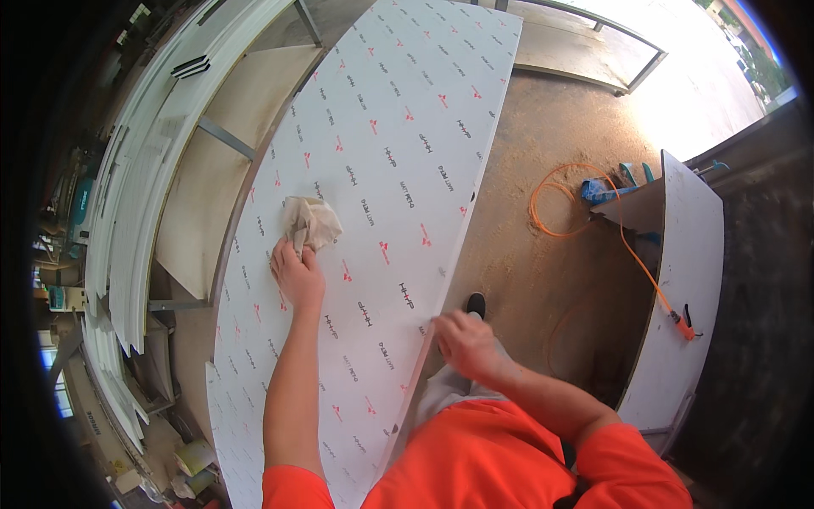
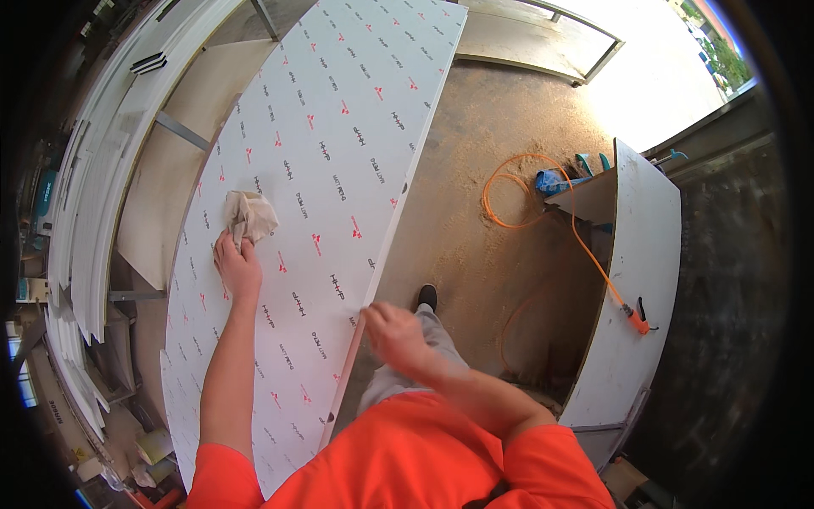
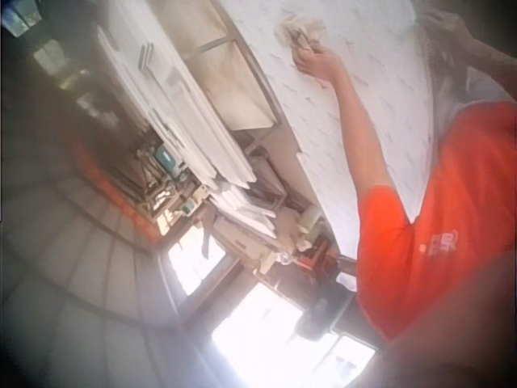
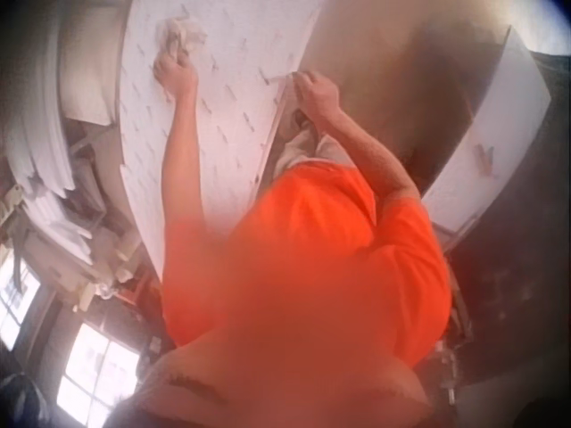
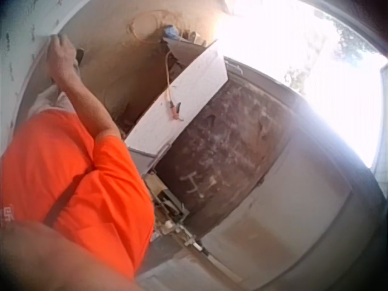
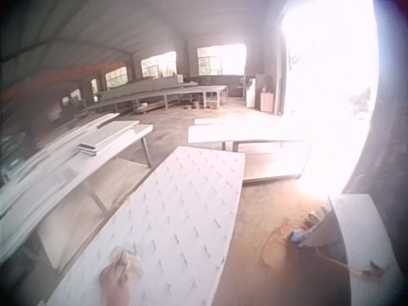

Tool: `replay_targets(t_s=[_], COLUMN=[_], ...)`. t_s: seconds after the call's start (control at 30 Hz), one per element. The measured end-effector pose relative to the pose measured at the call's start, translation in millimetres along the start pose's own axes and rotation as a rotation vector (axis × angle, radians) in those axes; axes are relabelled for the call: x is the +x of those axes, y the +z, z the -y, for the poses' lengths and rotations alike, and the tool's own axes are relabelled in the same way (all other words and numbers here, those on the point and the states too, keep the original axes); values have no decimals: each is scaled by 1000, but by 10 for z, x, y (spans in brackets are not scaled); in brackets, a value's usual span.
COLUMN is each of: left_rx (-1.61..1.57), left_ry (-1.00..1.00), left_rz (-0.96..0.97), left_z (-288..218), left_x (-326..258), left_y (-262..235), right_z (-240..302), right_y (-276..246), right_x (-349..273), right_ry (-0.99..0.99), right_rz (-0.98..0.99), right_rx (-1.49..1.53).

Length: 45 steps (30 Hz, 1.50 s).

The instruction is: The person removes protective film from white panels, wipes the surfaces with a cloth, applies adhesive from a small tube, and repositions the panels on workbenches within a workshop.

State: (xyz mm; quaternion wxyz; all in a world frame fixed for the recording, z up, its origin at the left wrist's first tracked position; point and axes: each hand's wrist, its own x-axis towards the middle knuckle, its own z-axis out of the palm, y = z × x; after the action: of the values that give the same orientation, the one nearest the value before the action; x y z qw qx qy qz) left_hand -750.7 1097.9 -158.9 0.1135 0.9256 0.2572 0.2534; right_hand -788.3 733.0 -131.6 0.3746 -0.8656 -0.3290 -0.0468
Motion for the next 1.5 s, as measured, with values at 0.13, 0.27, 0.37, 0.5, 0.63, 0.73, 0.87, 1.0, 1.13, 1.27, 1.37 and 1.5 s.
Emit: replay_targets(t_s=[0.13, 0.27, 0.37, 0.5, 0.63, 0.73, 0.87, 1.0, 1.13, 1.27, 1.37, 1.5], left_rx=[0, -14, -10, 12, -8, -20, -52, -97, 74, 173, 162, 134], left_ry=[26, 28, 16, 22, -1, 3, 18, -24, -246, -433, -488, -535], left_rz=[-22, -20, -24, -36, -11, -24, -42, -52, -72, -99, -104, -94], left_z=[-10, 8, 34, 23, -47, -125, -137, -147, 456, 1005, 1004, 881], left_x=[12, -20, -26, -35, -52, 4, 6, 107, 280, 381, 461, 556], left_y=[10, 3, 13, 25, -3, -47, -130, -102, -258, -395, -433, -493], right_z=[-667, -604, 3, 683, 557, 280, -27, -420, -441, -50, 505, 927], right_y=[-98, -21, 113, 231, 9, -231, -424, -251, 194, 1089, 1838, 2669], right_x=[889, 830, 116, -851, -463, 100, 882, 2065, 2995, 3840, 4188, 4417], right_ry=[52, -36, -176, -425, -394, -275, -52, -3, -98, -271, -395, -562], right_rz=[-325, -187, 77, 408, 342, 174, 122, 125, 220, 288, 341, 305], right_rx=[-198, -174, -97, 105, 211, 129, 79, 86, 71, 158, 149, 140])
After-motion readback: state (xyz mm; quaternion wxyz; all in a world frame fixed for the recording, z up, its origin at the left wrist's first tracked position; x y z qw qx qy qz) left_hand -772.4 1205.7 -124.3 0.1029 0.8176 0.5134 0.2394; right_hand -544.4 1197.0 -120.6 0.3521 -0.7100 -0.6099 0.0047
